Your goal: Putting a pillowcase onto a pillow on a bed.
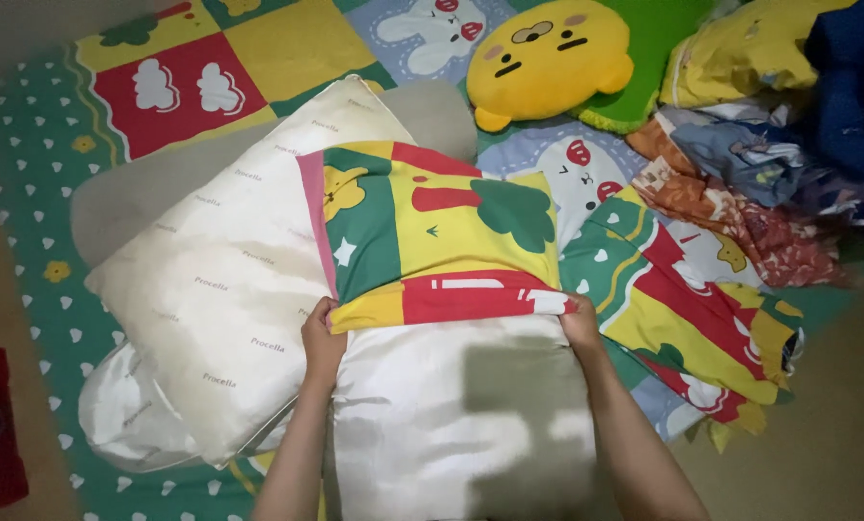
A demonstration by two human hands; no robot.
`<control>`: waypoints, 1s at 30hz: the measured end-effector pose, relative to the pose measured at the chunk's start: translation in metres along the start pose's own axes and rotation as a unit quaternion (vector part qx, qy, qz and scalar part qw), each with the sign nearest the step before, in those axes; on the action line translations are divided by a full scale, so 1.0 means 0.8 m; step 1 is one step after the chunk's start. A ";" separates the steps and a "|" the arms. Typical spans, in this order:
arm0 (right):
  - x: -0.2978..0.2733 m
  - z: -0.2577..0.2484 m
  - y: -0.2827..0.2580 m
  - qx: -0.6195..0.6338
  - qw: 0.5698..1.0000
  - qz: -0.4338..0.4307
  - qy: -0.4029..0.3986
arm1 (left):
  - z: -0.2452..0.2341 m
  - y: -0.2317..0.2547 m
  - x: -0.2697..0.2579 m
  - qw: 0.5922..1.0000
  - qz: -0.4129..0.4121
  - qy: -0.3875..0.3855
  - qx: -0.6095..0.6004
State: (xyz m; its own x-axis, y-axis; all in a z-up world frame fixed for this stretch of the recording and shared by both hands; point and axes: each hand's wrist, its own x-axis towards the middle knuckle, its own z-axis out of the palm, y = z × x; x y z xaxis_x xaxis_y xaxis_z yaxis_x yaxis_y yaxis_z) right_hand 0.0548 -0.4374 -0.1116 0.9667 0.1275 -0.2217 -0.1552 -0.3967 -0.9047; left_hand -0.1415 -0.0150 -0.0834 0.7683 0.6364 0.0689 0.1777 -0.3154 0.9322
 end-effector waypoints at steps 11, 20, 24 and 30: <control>0.037 0.008 -0.068 0.007 0.997 -0.070 -0.003 | 0.011 0.014 0.054 0.994 -0.005 0.029 -0.110; 0.079 0.101 -0.099 0.371 0.910 -0.137 0.124 | 0.018 0.134 0.110 0.867 0.009 0.157 -0.473; 0.053 0.098 -0.085 0.195 0.959 -0.173 0.112 | -0.001 0.137 0.098 0.889 0.022 0.164 -0.428; 0.077 0.057 0.081 -0.131 0.980 -0.149 0.023 | -0.017 0.004 0.069 0.990 0.003 0.061 0.125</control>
State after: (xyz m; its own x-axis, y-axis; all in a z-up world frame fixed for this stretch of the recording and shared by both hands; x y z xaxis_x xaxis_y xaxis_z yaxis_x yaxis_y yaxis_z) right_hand 0.0948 -0.4135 -0.2003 0.9703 0.2343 0.0608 0.1876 -0.5689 -0.8008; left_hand -0.1067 0.0290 -0.0720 0.6927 0.7092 0.1312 0.3313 -0.4745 0.8155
